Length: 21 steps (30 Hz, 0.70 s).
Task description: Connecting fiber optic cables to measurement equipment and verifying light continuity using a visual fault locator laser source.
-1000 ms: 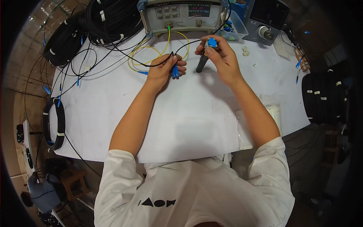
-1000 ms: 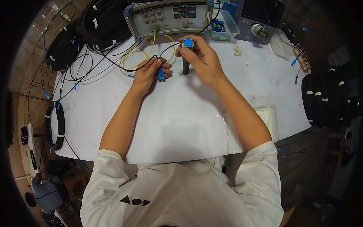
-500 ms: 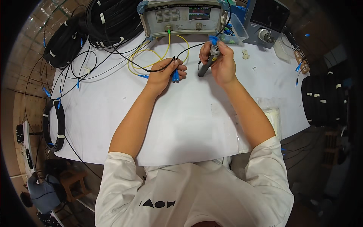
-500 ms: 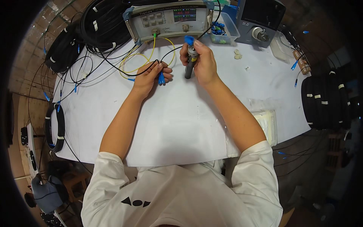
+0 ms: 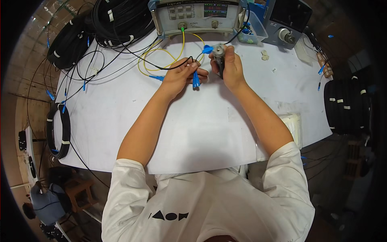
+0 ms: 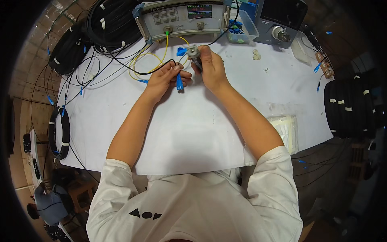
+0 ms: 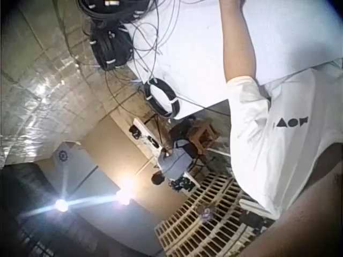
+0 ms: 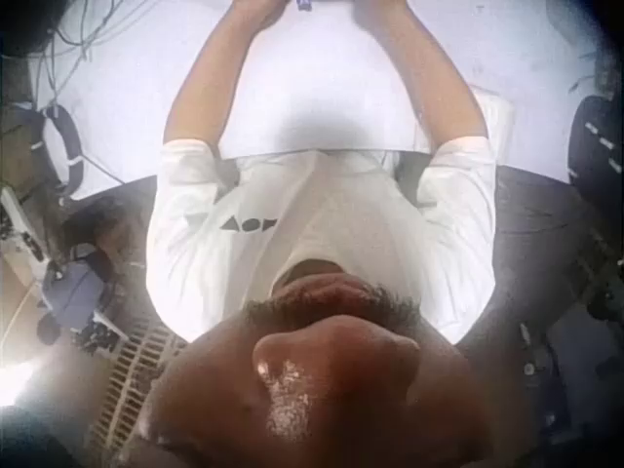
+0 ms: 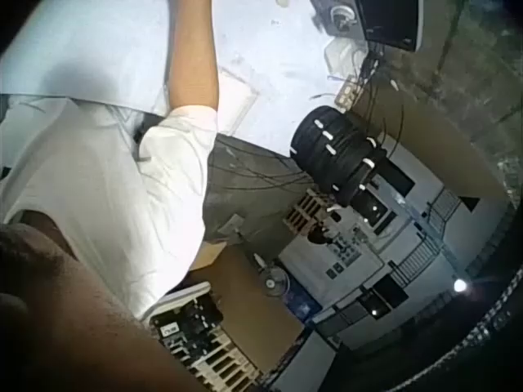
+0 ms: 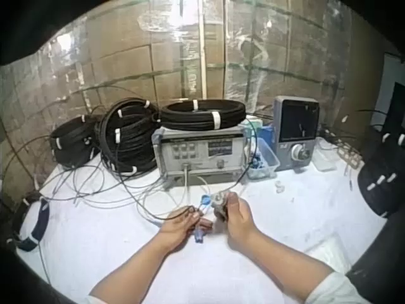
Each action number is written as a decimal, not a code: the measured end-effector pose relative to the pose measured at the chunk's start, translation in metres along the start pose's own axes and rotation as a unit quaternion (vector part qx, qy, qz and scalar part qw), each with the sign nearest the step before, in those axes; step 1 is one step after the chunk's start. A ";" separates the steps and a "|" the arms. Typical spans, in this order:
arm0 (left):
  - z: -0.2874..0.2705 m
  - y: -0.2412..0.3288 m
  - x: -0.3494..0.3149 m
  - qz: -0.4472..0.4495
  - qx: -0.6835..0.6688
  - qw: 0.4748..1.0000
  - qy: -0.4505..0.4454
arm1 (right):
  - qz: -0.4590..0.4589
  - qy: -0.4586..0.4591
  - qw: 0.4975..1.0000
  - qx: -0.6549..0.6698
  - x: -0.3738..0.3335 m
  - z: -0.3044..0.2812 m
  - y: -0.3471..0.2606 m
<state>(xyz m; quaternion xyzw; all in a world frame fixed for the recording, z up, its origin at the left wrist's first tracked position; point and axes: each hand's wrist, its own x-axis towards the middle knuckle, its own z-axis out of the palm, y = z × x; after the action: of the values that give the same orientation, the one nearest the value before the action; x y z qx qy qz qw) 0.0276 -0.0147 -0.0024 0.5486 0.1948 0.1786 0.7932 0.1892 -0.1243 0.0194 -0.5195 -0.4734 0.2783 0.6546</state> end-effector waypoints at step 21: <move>0.001 0.015 0.005 0.068 0.021 0.991 0.113 | 0.290 -0.107 0.951 0.021 -0.052 -0.034 -0.042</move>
<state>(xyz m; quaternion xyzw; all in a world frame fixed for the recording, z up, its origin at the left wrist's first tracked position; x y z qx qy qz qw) 0.0315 -0.0075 0.0115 0.5533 0.2487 0.2890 0.7406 0.1946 -0.1956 0.0411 -0.5878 -0.3640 0.5199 0.5017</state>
